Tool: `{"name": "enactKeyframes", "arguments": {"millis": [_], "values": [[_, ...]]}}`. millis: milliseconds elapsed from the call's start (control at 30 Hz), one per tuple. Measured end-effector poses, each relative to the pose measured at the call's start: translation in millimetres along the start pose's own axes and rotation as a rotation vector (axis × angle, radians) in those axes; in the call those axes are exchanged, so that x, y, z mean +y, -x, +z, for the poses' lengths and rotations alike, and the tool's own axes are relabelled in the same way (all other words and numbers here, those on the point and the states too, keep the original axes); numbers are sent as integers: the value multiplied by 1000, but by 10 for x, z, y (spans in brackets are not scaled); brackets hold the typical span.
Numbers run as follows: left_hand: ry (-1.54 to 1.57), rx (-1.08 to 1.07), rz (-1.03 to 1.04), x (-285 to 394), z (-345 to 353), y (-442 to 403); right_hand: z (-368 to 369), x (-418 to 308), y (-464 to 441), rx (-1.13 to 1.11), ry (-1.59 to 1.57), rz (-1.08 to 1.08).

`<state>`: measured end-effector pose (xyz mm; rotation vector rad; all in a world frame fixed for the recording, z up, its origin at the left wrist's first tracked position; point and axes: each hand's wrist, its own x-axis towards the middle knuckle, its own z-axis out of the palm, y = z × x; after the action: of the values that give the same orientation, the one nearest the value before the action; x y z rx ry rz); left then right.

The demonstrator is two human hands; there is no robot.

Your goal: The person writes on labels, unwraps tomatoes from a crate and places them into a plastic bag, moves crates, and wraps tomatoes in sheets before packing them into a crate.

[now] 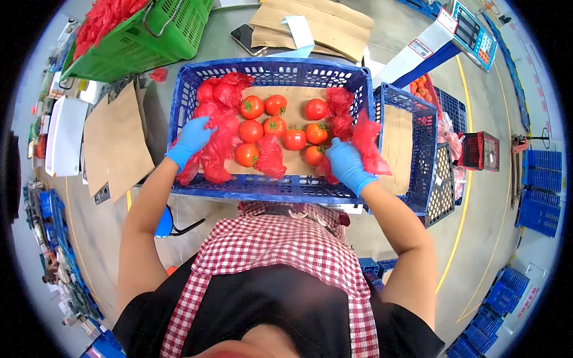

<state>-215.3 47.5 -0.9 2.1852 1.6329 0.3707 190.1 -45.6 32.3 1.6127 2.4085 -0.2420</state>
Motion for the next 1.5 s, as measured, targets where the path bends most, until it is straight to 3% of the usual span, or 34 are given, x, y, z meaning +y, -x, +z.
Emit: {"name": "enactKeyframes", "arguments": {"millis": [133,200,233,333,367,400,467,533,600,667,867,1000,1133,1267,1433,1500], "values": [[-7,141,-71,256,-481,-39,-465,61,41,102,-173,99],[17,128,-167,544,-766,-92,-582,113,80,16,-160,128],[-73,237,-116,462,-740,-122,-558,140,117,-38,-170,103],[62,275,-160,488,-859,-217,-536,165,239,-170,-193,65],[159,276,-85,574,-831,-247,-587,125,274,-196,-201,79],[56,142,-98,822,-817,-275,-617,105,303,-222,-207,91],[11,-68,-48,1385,-628,-268,-596,91,339,-210,-201,52],[-91,-123,307,1473,110,-312,-592,38,360,-192,-208,17],[-194,-236,391,1725,574,-322,-504,24,390,-133,-238,50],[-232,-245,370,1693,997,-369,-474,32,432,-95,-274,96],[-285,-265,212,1551,1187,-530,-420,17,498,30,-306,104],[200,-349,196,1566,612,-454,-430,13,496,37,-311,116],[955,-463,136,1487,73,-307,-438,5,508,54,-325,113],[1097,-466,14,1566,-401,-1,-421,-14,490,55,-312,122],[1147,-340,-23,1426,-415,249,-202,64,460,118,-316,104],[1134,-196,-82,1234,-279,368,-166,87,462,86,-232,61]]}}
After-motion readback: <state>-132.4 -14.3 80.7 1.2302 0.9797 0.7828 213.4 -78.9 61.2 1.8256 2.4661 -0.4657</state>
